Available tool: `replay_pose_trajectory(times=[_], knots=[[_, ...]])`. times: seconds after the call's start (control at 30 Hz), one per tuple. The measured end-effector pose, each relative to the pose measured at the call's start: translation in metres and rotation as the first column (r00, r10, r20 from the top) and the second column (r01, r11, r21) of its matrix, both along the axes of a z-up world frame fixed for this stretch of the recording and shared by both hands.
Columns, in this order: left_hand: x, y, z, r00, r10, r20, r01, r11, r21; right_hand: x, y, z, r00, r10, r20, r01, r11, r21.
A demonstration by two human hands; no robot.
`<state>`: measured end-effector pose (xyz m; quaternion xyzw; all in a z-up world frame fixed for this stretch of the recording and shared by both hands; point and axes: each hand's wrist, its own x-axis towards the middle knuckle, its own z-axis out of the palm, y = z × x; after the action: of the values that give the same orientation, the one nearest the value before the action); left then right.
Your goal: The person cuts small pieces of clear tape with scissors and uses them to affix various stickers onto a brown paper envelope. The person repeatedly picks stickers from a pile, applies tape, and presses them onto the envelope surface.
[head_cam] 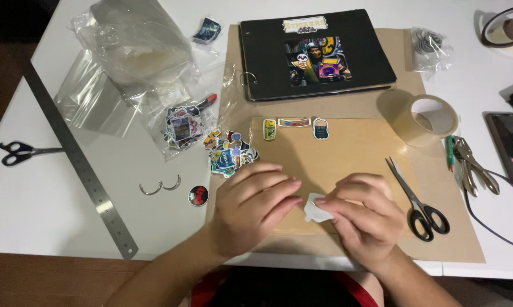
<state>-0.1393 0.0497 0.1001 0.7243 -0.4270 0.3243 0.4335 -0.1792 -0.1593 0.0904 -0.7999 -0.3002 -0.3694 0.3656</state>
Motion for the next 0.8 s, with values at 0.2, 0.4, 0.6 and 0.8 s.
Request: replay_pose_trajectory(times=[0.2,0.4,0.6,0.8], knots=[[0.005,-0.014,-0.004,0.985,-0.098,-0.139,0.090,0.994,-0.064,0.002,0.006,0.002,0.945,0.034,-0.324,0.023,0.985,0.171],[0.004,-0.030,-0.013,0.947,-0.067,-0.315,0.038,0.995,-0.097,0.006,-0.003,-0.008,0.858,0.047,-0.511,0.101,0.961,0.257],[0.019,-0.041,-0.032,0.838,-0.289,-0.464,0.165,0.943,-0.289,0.014,-0.009,-0.020,0.787,0.125,-0.604,0.212,0.865,0.454],[0.029,-0.057,-0.051,0.782,-0.260,-0.566,0.109,0.952,-0.286,0.022,-0.031,-0.037,0.686,0.072,-0.724,0.379,0.814,0.441]])
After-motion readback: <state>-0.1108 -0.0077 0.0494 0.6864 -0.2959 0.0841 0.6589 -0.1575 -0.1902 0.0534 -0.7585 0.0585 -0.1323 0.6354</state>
